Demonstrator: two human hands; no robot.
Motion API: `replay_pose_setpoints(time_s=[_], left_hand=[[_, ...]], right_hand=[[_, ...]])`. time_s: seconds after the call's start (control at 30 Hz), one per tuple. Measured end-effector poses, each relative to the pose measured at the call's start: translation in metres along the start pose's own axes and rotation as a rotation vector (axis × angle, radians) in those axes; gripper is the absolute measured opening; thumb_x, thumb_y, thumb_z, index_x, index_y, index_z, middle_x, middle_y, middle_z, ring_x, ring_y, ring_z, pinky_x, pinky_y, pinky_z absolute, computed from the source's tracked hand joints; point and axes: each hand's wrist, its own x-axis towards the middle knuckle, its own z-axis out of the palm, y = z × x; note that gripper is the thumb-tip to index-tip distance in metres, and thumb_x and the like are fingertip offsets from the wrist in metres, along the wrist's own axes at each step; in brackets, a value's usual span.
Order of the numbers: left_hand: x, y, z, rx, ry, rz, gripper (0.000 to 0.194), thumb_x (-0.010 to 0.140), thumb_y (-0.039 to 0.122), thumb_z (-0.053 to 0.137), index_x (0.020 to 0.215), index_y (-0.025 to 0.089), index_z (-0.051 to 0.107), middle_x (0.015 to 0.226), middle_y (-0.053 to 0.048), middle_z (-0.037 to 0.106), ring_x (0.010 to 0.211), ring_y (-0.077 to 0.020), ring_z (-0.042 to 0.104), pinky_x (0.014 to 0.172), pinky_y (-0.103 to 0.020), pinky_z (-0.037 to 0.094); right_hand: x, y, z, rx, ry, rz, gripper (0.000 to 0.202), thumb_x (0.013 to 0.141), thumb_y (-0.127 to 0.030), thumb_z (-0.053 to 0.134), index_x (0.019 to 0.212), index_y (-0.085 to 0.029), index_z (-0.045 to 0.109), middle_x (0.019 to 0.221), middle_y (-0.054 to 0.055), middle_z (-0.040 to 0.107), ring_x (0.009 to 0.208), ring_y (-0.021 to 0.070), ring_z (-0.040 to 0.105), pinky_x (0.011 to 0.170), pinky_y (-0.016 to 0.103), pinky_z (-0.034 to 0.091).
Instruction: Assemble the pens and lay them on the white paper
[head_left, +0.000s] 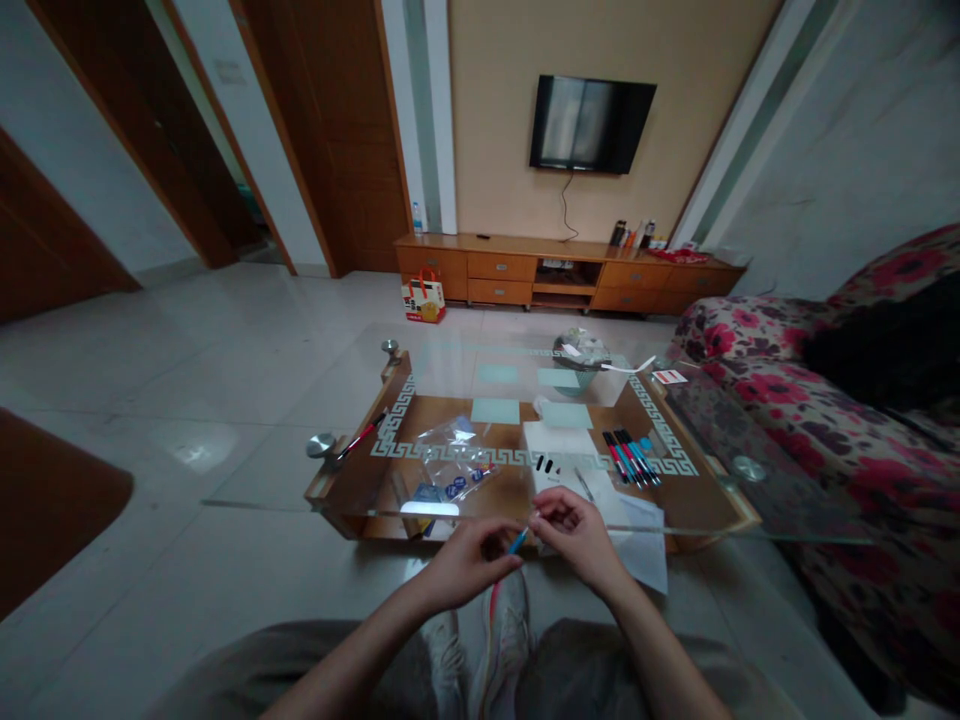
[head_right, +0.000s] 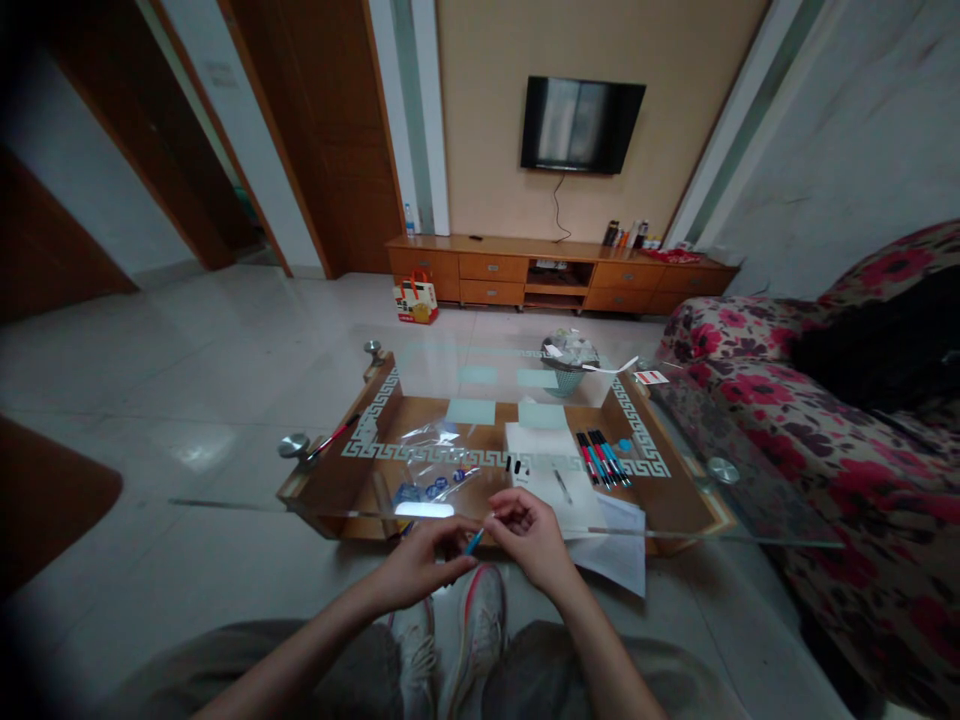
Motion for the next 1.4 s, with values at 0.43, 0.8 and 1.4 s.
replay_pose_setpoints(time_s=[0.43, 0.8, 1.4], left_hand=[[0.000, 0.003, 0.008, -0.078, -0.077, -0.034, 0.021, 0.089, 0.029, 0.063, 0.105, 0.017, 0.071, 0.085, -0.004, 0.074, 0.073, -0.0164, 0.067, 0.065, -0.024, 0.048], [0.001, 0.000, 0.013, -0.158, -0.095, -0.057, 0.030, 0.090, 0.038, 0.064, 0.112, 0.018, 0.070, 0.092, -0.005, 0.074, 0.076, -0.0185, 0.069, 0.069, -0.027, 0.054], [0.010, -0.022, 0.013, -0.538, 0.123, -0.250, 0.040, 0.082, 0.047, 0.073, 0.100, 0.014, 0.059, 0.095, -0.010, 0.074, 0.075, -0.0193, 0.074, 0.064, -0.027, 0.054]], right_hand=[[0.001, 0.020, 0.014, -0.020, -0.033, 0.048, 0.033, 0.071, -0.043, 0.083, 0.086, -0.020, 0.065, 0.073, 0.000, 0.066, 0.066, 0.0146, 0.062, 0.060, 0.025, 0.049], [0.002, 0.027, 0.019, -0.007, -0.019, 0.102, 0.039, 0.068, -0.044, 0.085, 0.090, -0.020, 0.063, 0.071, -0.001, 0.067, 0.064, 0.0151, 0.062, 0.058, 0.025, 0.048], [0.011, 0.038, -0.038, -1.044, 0.207, -0.339, 0.038, 0.094, -0.023, 0.050, 0.131, -0.022, 0.060, 0.124, 0.015, 0.055, 0.111, 0.0320, 0.055, 0.097, 0.053, 0.048]])
